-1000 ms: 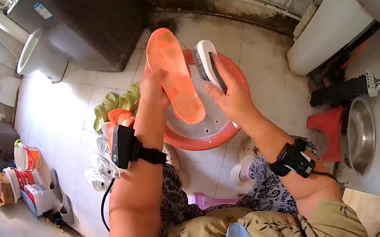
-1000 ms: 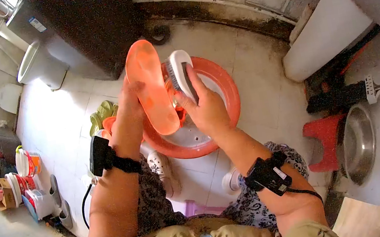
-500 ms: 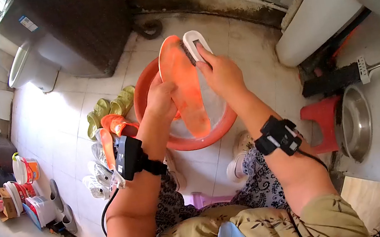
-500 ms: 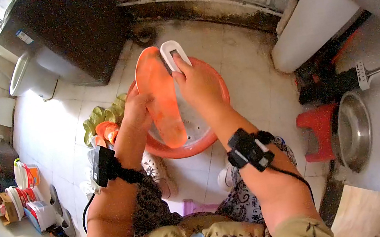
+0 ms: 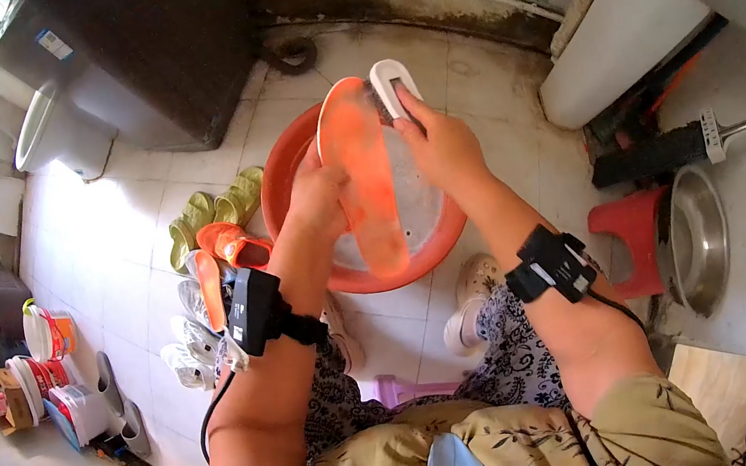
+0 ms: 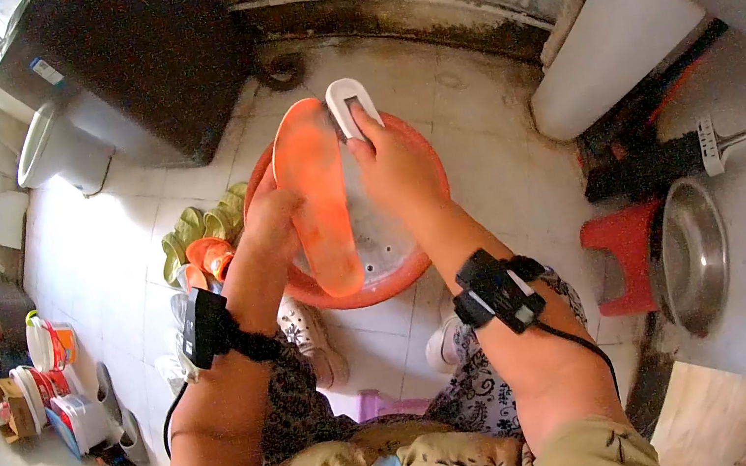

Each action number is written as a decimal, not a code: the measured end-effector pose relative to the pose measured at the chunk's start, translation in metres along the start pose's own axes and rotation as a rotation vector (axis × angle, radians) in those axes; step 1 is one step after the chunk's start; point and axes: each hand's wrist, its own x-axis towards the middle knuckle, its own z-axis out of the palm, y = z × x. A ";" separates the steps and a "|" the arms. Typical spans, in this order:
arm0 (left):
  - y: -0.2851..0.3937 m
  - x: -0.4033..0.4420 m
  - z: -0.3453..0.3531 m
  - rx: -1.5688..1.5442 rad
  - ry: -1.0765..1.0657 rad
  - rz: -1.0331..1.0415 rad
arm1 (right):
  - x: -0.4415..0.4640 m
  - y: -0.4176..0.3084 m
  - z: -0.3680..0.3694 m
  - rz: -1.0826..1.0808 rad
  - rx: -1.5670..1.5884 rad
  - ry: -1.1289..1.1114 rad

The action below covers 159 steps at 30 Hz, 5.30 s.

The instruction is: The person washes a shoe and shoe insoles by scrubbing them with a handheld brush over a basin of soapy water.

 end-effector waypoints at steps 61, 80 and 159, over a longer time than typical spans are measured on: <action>0.020 0.001 0.001 0.122 0.235 0.205 | -0.020 -0.027 0.018 -0.348 -0.194 0.048; 0.017 0.016 -0.020 0.220 0.419 0.238 | -0.027 -0.024 0.017 -0.377 -0.138 0.069; 0.015 0.002 0.002 0.052 0.420 0.268 | -0.018 -0.005 0.047 -0.500 -0.135 0.158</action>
